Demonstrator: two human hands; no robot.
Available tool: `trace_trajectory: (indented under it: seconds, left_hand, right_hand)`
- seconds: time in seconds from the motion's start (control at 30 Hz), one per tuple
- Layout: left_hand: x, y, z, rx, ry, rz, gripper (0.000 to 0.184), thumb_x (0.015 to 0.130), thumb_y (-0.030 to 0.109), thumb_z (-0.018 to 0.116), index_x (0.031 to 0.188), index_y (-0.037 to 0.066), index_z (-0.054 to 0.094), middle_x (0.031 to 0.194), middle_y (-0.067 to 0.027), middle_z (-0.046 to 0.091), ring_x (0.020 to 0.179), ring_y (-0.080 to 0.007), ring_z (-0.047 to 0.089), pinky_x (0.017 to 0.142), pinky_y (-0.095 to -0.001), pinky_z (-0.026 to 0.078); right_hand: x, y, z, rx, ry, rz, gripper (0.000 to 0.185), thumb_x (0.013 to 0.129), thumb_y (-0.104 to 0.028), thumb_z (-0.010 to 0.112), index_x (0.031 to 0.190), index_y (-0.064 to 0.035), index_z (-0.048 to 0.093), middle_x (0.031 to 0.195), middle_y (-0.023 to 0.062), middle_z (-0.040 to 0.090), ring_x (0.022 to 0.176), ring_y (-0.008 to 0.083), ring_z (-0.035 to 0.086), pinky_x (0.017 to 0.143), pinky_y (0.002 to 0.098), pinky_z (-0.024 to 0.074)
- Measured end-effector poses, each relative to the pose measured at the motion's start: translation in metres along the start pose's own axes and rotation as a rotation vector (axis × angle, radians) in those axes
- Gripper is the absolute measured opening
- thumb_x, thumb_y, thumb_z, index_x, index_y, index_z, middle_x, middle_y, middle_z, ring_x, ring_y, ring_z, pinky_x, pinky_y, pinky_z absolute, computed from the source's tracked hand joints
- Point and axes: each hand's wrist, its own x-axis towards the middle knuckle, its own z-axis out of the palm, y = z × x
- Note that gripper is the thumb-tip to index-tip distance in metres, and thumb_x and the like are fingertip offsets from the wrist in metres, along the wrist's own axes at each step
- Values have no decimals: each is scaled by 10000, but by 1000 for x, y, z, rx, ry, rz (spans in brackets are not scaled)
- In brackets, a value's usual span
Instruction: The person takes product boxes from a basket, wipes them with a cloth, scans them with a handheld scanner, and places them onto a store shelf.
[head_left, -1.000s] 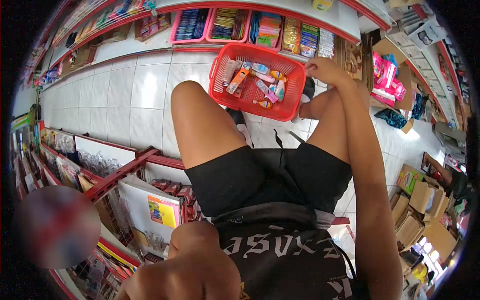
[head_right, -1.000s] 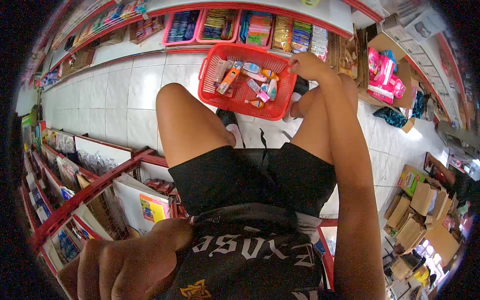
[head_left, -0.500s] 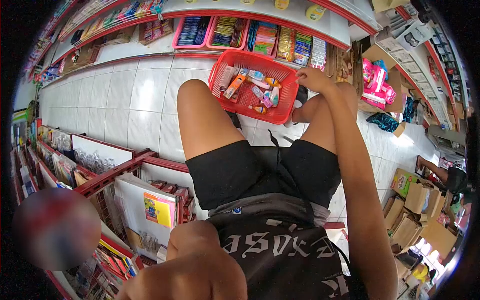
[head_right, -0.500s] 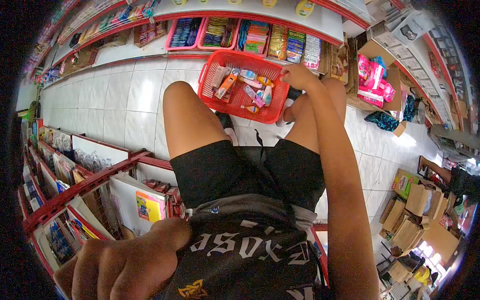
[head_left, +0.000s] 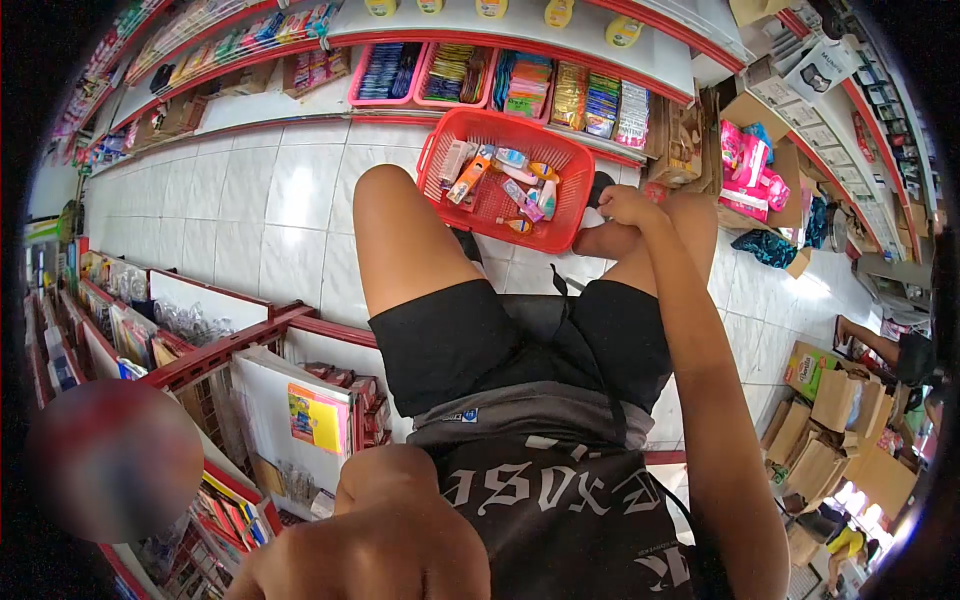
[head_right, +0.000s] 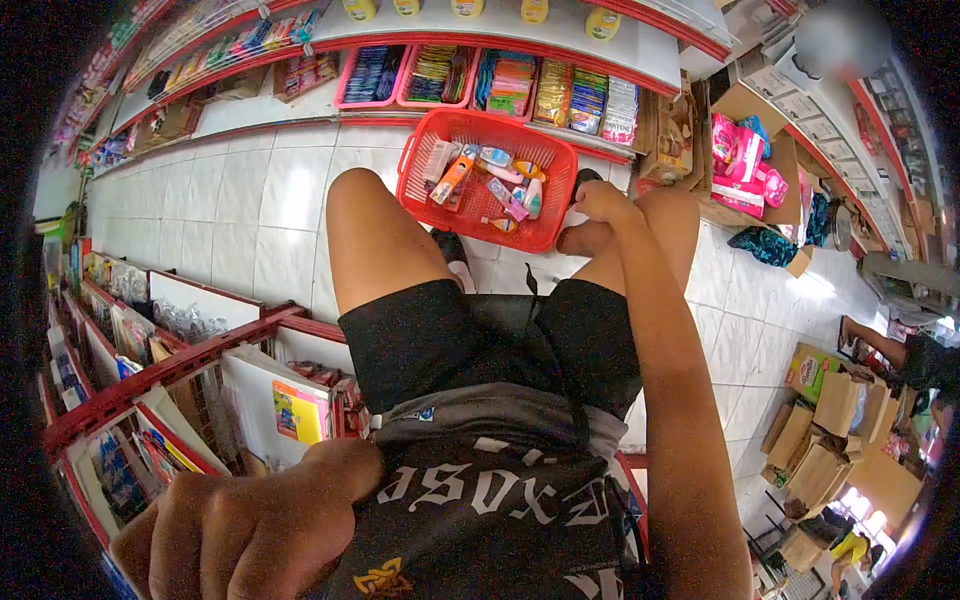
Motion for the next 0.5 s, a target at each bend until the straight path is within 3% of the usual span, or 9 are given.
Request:
trace_trajectory:
  seconds: [0.07,0.2,0.27,0.5]
  left_hand:
    - [1,-7,4,26,-1,89,219,826,-80,520,675,77,495,570,-74,524,537,-182,575,893,-386,516]
    - [0,-21,15,59,-7,221,225,819,-83,530,668,79,491,565,-73,522,536,-181,577,892,-383,518]
    - [-2,-19,18,-29,53,-221,222,827,-68,528,666,80,489,564,-69,521,533,-175,576,887,-376,521]
    - [-2,-44,16,-59,5,-264,227,858,-50,483,671,78,494,580,-74,537,546,-177,583,871,-370,529]
  right_hand:
    - [1,6,3,75,42,-67,231,736,-254,672,828,-43,666,806,149,658,747,306,619,677,404,476]
    - [14,3,7,166,-71,-21,204,758,-243,637,805,-48,668,753,127,658,676,269,624,628,393,484]
    - [23,5,11,204,-86,-28,196,773,-243,608,795,-58,670,702,105,654,610,213,622,579,370,490]
    - [24,-5,2,294,-72,-18,204,775,-248,607,816,-59,674,699,99,661,600,183,631,575,349,499]
